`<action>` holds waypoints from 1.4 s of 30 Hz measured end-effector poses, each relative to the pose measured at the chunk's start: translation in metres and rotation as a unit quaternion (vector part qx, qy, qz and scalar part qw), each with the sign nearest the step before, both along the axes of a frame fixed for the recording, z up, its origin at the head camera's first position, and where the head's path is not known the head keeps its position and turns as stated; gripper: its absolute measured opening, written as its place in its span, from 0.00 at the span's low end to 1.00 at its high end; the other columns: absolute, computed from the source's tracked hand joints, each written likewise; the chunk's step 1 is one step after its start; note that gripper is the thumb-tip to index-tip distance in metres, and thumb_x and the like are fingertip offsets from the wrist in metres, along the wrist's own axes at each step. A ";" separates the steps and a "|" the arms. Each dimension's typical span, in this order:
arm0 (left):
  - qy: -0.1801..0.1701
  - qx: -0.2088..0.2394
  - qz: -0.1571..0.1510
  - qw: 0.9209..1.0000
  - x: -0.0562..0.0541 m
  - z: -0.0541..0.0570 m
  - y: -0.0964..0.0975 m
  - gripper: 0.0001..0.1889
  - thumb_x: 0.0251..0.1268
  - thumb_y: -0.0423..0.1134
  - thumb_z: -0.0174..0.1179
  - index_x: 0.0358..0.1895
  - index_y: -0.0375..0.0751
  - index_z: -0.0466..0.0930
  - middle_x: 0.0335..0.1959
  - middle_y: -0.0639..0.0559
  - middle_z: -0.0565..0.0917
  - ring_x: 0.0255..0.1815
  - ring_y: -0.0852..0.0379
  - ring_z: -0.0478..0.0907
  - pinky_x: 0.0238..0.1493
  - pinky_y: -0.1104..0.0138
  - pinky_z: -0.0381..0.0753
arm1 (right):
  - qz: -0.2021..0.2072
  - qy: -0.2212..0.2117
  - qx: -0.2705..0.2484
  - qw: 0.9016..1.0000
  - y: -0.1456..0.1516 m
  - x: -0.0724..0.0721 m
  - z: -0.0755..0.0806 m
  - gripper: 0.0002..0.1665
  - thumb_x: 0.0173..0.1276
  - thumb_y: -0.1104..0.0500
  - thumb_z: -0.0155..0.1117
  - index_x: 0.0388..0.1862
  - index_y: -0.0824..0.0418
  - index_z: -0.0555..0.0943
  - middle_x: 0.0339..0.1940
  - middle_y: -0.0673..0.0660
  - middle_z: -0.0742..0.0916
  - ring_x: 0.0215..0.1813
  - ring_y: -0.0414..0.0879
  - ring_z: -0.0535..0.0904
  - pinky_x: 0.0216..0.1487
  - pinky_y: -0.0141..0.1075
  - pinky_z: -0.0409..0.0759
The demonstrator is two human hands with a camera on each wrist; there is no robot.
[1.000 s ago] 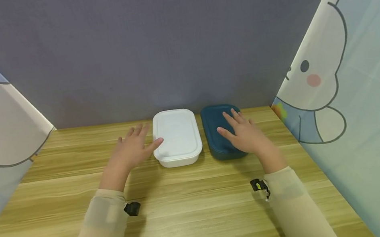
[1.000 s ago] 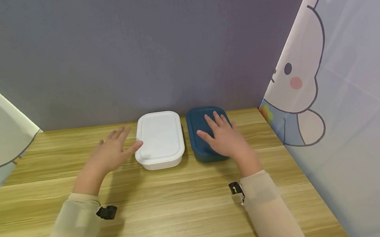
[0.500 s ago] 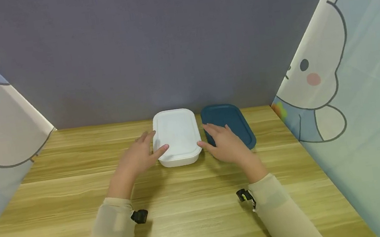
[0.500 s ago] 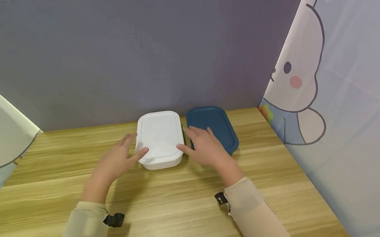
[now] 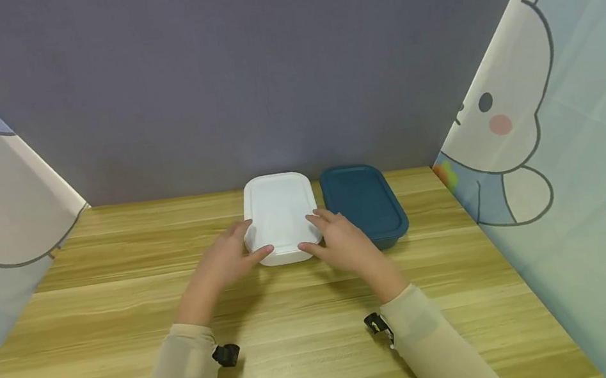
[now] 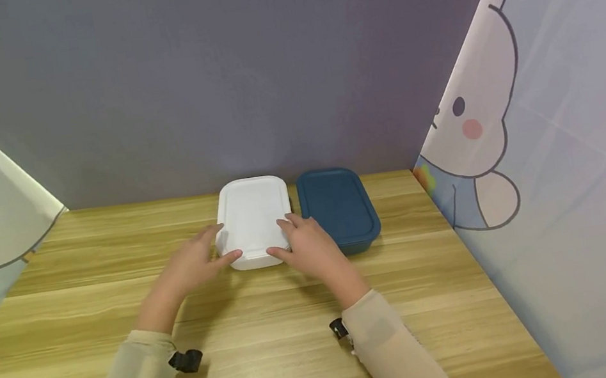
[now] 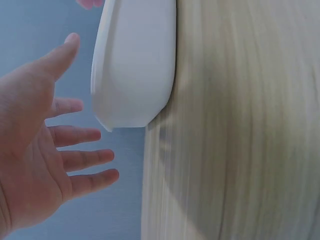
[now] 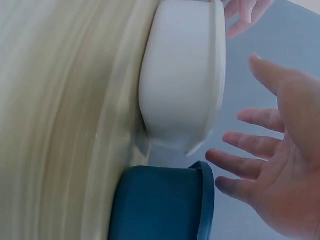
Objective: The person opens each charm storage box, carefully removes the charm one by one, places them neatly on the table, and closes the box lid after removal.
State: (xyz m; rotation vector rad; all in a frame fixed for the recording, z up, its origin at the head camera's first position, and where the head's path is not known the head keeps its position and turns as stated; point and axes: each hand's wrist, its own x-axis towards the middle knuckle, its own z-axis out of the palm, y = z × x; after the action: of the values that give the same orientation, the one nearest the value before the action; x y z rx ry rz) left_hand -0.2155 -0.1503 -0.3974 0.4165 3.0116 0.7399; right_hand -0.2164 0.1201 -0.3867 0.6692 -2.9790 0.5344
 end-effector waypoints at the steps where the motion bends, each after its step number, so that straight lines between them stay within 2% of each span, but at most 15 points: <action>1: 0.000 -0.001 0.000 1.000 0.000 -0.002 0.000 0.47 0.75 0.65 0.62 0.82 0.33 0.62 0.81 0.29 0.67 0.77 0.27 0.70 0.74 0.35 0.72 | 0.000 0.002 0.005 1.000 -0.001 0.000 -0.001 0.44 0.76 0.37 0.67 0.79 0.63 0.74 0.81 0.66 0.74 0.80 0.66 0.72 0.81 0.64 0.68; 6: -0.004 -0.004 -0.001 1.000 0.001 -0.007 0.000 0.47 0.74 0.63 0.64 0.80 0.30 0.64 0.80 0.28 0.68 0.77 0.28 0.71 0.74 0.36 0.73 | -0.003 0.003 0.018 1.000 -0.003 -0.001 -0.006 0.44 0.73 0.38 0.72 0.75 0.66 0.76 0.80 0.67 0.75 0.81 0.61 0.72 0.84 0.64 0.62; 16: -0.022 0.060 -0.007 0.998 -0.002 -0.016 0.001 0.52 0.72 0.63 0.67 0.84 0.31 0.55 0.79 0.31 0.71 0.78 0.32 0.71 0.75 0.38 0.73 | -0.016 -0.016 0.023 0.999 -0.003 -0.003 -0.010 0.48 0.74 0.38 0.70 0.76 0.72 0.73 0.79 0.69 0.76 0.83 0.60 0.69 0.87 0.61 0.57; 22: -0.019 0.073 -0.006 0.997 -0.002 -0.017 0.002 0.51 0.70 0.61 0.69 0.84 0.34 0.58 0.76 0.34 0.76 0.75 0.35 0.76 0.73 0.39 0.76 | -0.014 -0.025 0.006 1.000 -0.001 -0.004 -0.012 0.49 0.73 0.39 0.72 0.76 0.73 0.73 0.79 0.70 0.75 0.84 0.59 0.68 0.87 0.57 0.57; 26: -0.011 0.073 -0.004 0.997 -0.001 -0.018 0.003 0.51 0.69 0.61 0.70 0.83 0.34 0.59 0.73 0.34 0.79 0.72 0.35 0.79 0.71 0.40 0.78 | -0.011 -0.023 -0.011 1.000 0.000 -0.004 -0.015 0.48 0.71 0.40 0.74 0.76 0.72 0.74 0.78 0.70 0.76 0.84 0.61 0.68 0.86 0.56 0.61; 33: -0.019 0.076 0.002 0.997 0.000 -0.018 0.005 0.53 0.70 0.61 0.69 0.84 0.30 0.55 0.78 0.31 0.72 0.77 0.32 0.73 0.74 0.39 0.74 | -0.028 -0.039 -0.016 0.999 0.000 -0.004 -0.014 0.48 0.72 0.39 0.73 0.77 0.70 0.73 0.81 0.69 0.74 0.82 0.69 0.67 0.80 0.60 0.71; 42: -0.036 0.082 0.017 0.996 -0.001 -0.014 0.007 0.55 0.68 0.62 0.71 0.85 0.33 0.54 0.80 0.33 0.69 0.80 0.32 0.69 0.76 0.38 0.72 | -0.045 -0.057 -0.028 0.997 0.001 -0.003 -0.011 0.48 0.71 0.39 0.74 0.78 0.68 0.73 0.81 0.67 0.74 0.83 0.69 0.67 0.80 0.61 0.70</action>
State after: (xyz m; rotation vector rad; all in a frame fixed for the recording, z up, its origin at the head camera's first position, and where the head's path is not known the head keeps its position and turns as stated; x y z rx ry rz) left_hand -0.2161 -0.1429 -0.4117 0.3342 2.9089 0.9866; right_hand -0.2199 0.1208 -0.3973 0.5124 -3.0679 0.6695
